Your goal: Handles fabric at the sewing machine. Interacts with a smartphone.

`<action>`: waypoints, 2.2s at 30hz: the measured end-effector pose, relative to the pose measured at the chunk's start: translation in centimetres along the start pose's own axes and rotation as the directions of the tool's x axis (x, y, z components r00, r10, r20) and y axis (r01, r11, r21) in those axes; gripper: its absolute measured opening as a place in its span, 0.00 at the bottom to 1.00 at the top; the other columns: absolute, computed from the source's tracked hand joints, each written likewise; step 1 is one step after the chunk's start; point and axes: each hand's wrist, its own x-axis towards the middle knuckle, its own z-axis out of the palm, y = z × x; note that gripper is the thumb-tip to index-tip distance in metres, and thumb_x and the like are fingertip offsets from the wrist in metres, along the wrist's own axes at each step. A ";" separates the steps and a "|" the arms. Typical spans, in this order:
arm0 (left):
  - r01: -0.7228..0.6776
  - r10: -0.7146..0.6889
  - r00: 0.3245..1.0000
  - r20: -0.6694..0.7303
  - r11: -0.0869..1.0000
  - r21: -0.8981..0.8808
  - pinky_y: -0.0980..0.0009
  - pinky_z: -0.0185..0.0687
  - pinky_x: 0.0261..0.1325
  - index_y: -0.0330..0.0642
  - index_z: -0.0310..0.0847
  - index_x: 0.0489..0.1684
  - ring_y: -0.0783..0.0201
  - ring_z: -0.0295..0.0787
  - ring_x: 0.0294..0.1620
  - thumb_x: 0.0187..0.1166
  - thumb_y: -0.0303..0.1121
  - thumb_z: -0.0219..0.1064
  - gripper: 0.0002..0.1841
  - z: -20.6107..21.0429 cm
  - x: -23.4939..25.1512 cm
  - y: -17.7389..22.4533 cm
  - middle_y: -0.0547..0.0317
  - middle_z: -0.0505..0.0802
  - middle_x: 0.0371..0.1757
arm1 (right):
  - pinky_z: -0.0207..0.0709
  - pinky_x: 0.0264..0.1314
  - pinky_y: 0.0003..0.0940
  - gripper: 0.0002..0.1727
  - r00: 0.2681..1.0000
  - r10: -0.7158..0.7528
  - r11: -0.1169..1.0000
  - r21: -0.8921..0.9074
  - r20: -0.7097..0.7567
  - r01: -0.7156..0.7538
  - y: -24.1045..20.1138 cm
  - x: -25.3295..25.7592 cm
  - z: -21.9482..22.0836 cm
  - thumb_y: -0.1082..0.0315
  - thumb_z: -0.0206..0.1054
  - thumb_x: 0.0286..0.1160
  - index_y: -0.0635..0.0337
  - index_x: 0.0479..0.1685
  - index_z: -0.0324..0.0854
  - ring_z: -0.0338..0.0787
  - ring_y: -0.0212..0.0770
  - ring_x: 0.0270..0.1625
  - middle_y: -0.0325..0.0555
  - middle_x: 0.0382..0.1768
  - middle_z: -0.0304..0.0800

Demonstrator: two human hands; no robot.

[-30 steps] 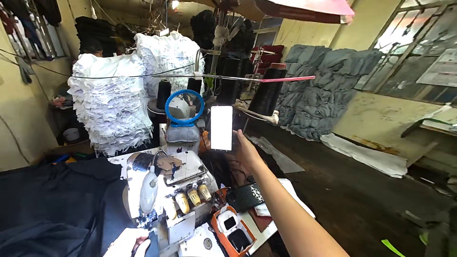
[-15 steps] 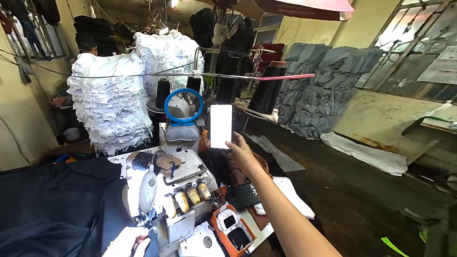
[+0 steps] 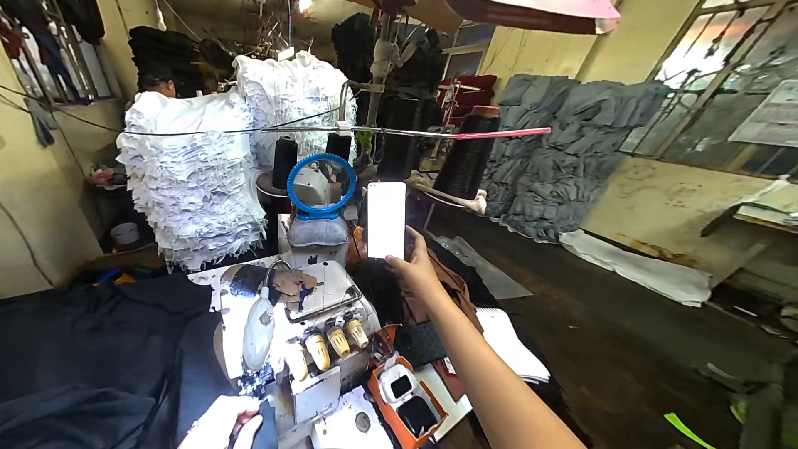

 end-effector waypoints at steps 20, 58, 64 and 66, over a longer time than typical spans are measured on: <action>-0.007 0.007 1.000 -0.005 1.000 0.003 0.60 0.85 0.58 0.37 0.91 0.47 0.53 0.94 0.50 0.86 0.36 0.63 0.13 0.2 -0.1 -0.4 0.46 0.96 0.47 | 0.81 0.64 0.55 0.60 0.996 -0.052 0.997 -0.053 -0.078 0.048 0.7 -0.2 0.8 0.82 0.78 0.61 0.42 0.95 0.44 0.81 0.56 0.72 0.61 0.83 0.64; -0.003 0.003 1.000 0.004 1.000 0.006 0.60 0.85 0.59 0.38 0.91 0.48 0.54 0.94 0.52 0.87 0.37 0.62 0.13 0.1 -0.2 -0.4 0.46 0.96 0.49 | 0.78 0.73 0.55 0.64 0.957 -0.233 0.954 -0.231 -0.171 0.191 1.3 -0.5 2.8 0.78 0.82 0.57 0.52 0.95 0.39 0.80 0.55 0.77 0.63 0.85 0.63; -0.003 0.003 1.000 0.005 1.000 0.011 0.59 0.85 0.60 0.38 0.91 0.49 0.52 0.94 0.53 0.87 0.37 0.62 0.13 0.1 -0.1 -0.3 0.46 0.96 0.49 | 0.75 0.76 0.53 0.61 0.965 -0.211 0.958 -0.231 -0.155 0.172 0.6 -0.6 2.3 0.76 0.80 0.61 0.54 0.95 0.40 0.77 0.53 0.79 0.61 0.87 0.60; 0.004 -0.004 1.000 0.012 1.000 0.013 0.58 0.84 0.60 0.37 0.91 0.49 0.52 0.94 0.53 0.87 0.37 0.62 0.13 0.0 -0.1 -0.2 0.46 0.96 0.50 | 0.74 0.76 0.54 0.57 0.966 -0.196 0.959 -0.236 -0.167 0.154 0.2 -0.5 2.1 0.74 0.78 0.65 0.53 0.95 0.41 0.76 0.54 0.80 0.61 0.87 0.61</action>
